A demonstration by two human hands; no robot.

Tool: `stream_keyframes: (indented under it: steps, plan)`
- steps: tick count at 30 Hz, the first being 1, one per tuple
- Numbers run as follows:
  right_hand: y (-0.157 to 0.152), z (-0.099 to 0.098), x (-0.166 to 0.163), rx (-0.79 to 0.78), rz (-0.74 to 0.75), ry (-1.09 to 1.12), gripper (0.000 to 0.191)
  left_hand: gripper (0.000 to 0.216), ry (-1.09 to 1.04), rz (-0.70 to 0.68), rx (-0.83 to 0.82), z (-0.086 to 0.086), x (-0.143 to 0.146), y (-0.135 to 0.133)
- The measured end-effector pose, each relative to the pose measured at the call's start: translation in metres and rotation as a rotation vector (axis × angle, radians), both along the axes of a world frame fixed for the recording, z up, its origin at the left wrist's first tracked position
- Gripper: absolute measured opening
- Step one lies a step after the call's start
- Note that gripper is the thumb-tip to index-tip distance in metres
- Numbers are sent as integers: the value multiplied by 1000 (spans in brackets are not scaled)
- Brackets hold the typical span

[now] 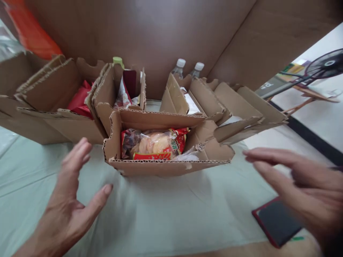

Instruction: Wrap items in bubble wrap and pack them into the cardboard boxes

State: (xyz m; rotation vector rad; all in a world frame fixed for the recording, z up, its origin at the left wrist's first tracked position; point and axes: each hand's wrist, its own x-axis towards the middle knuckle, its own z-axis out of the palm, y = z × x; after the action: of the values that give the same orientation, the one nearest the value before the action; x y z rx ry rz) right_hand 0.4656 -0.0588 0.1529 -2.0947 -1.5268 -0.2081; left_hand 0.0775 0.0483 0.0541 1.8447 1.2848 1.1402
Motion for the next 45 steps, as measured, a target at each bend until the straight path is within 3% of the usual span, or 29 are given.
stream_keyframes:
  steps: [4,7,10,13,15,18,20,23,25,27,30,32,35,39,42,45]
  plan:
    - [-3,-56,-21,-105,150,340,51,82,23,-85,-82,-23,6,-12]
    - [20,-79,-45,-121,244,508,53,81,-62,-153,-88,-24,33,-13]
    - [33,-87,-57,-75,240,604,53,84,-193,-156,-122,-18,63,-12]
    - [15,-90,-64,-2,196,603,47,83,-285,-148,-141,-20,74,-28]
    - [-11,-93,-73,51,162,554,39,81,-280,-121,-173,-30,62,-52]
    - [-44,-97,-103,122,202,469,31,80,-206,47,-280,-41,20,-91]
    - [-43,-92,-129,157,324,432,35,80,-200,149,-301,-34,-12,-102]
    - [-9,-71,-154,156,506,474,38,77,-238,220,-183,-1,-34,-82]
    - [12,-55,-151,178,500,550,33,76,-246,202,-71,22,-20,-60]
    - [13,-47,-134,230,373,572,29,74,-284,105,35,31,5,-46]
    - [-24,-55,-106,268,95,434,33,76,-292,-79,19,15,38,-55]
    - [-55,-72,-99,249,0,349,35,74,-266,-96,-46,-4,42,-70]
    - [-76,-104,-117,225,103,298,32,65,-273,-26,-92,-24,25,-78]
    - [-60,-129,-139,228,341,360,46,58,-295,41,-71,-25,-2,-52]
    - [-57,-136,-119,168,418,391,47,68,-281,88,-101,-31,-7,-42]
    - [-57,-139,-88,57,324,530,49,82,-251,137,-153,-51,-7,-54]
